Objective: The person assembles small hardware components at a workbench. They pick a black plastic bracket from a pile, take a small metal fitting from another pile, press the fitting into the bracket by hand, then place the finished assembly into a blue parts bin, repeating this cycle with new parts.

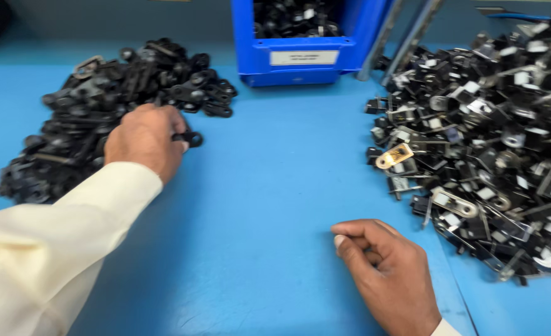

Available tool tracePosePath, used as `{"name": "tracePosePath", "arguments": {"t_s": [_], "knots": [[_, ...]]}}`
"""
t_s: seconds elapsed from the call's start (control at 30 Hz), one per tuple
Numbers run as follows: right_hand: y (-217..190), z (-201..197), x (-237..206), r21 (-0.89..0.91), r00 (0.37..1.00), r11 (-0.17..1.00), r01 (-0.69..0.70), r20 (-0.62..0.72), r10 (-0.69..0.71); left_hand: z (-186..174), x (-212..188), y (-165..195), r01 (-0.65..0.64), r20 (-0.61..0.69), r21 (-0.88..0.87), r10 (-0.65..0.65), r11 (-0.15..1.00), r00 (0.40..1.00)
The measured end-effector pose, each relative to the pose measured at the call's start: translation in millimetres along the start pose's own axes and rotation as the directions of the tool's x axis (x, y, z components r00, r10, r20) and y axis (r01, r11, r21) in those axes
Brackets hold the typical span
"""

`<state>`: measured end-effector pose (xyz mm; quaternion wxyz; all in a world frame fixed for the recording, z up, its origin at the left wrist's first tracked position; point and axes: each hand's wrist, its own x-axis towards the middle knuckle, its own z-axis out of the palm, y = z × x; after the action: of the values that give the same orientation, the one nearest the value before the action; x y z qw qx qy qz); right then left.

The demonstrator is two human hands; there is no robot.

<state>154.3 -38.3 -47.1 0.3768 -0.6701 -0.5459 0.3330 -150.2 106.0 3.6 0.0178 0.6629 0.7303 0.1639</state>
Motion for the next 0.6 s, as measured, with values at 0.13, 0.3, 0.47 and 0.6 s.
{"name": "tracePosePath", "arguments": {"t_s": [0.13, 0.3, 0.47, 0.6], "knots": [[-3, -20, 15, 0.192, 0.992, 0.973, -0.127, 0.046, 0.12, 1, -20, -6, -0.072, -0.07, -0.116, 0.064, 0.991, 0.995], [-29, -62, 51, -0.682, 0.864, 0.717, 0.146, -0.265, -0.428, 6, -58, 22, -0.395, -0.216, -0.309, 0.34, 0.865, 0.915], [-42, -61, 82, -0.846, 0.858, 0.507, 0.164, -0.131, -0.497, 18, -89, 77, -0.355, -0.038, -0.578, 0.411, 0.734, 0.911], [-46, -54, 75, -0.738, 0.91, 0.612, 0.284, 0.006, -0.414, 9, -112, 84, -0.281, -0.019, -0.668, 0.362, 0.689, 0.932]]}}
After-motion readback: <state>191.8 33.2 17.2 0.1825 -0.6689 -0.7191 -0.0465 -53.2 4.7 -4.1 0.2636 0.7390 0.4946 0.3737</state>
